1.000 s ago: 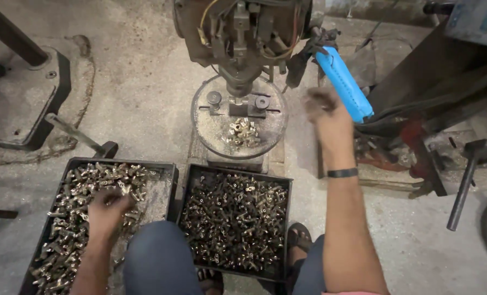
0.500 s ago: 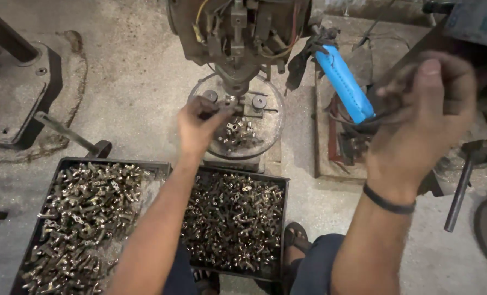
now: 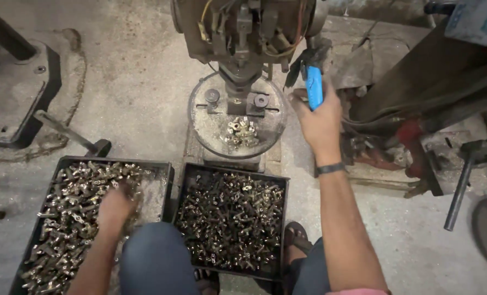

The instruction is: The worker is picking small brass components from a tray, placing them into a jig under a drill press, and actuating the machine handle to process them.

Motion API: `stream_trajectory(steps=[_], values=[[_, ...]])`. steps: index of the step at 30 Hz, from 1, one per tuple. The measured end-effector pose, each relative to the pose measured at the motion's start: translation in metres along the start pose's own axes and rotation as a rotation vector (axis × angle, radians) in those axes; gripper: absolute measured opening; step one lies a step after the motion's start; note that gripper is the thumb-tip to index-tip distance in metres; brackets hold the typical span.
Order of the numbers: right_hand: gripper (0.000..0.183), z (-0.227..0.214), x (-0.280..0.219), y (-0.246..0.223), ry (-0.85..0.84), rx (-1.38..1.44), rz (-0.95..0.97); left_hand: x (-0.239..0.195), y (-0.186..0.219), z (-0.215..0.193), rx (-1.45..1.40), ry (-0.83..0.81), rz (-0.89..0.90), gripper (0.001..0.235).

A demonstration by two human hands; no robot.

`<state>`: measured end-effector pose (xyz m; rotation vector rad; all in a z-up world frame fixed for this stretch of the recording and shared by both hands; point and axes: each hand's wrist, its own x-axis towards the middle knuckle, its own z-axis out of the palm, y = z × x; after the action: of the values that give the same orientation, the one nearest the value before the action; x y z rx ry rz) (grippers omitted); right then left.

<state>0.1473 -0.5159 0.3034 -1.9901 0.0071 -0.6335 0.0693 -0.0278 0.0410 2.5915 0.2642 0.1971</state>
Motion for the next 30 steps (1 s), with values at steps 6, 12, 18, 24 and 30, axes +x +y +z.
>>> stream_trajectory(steps=[6,12,18,24,30], values=[[0.034,0.011,0.005,0.026,-0.004,0.018,0.001,-0.109,-0.119,0.042,0.530,-0.291,-0.137,0.054],[0.052,-0.018,-0.006,-0.007,-0.331,0.908,0.458,-0.114,-0.099,0.039,0.459,-0.335,-0.218,0.036],[0.030,0.062,-0.035,0.006,-0.186,0.321,0.096,-0.121,-0.139,0.060,0.345,-0.275,-0.293,0.034],[0.021,0.098,-0.031,0.012,-0.021,0.274,0.020,-0.094,-0.090,-0.004,-0.603,0.160,-0.229,0.014],[0.017,0.054,-0.027,0.014,-0.439,0.009,-0.027,-0.001,0.084,-0.086,-0.408,0.145,-0.158,0.022]])
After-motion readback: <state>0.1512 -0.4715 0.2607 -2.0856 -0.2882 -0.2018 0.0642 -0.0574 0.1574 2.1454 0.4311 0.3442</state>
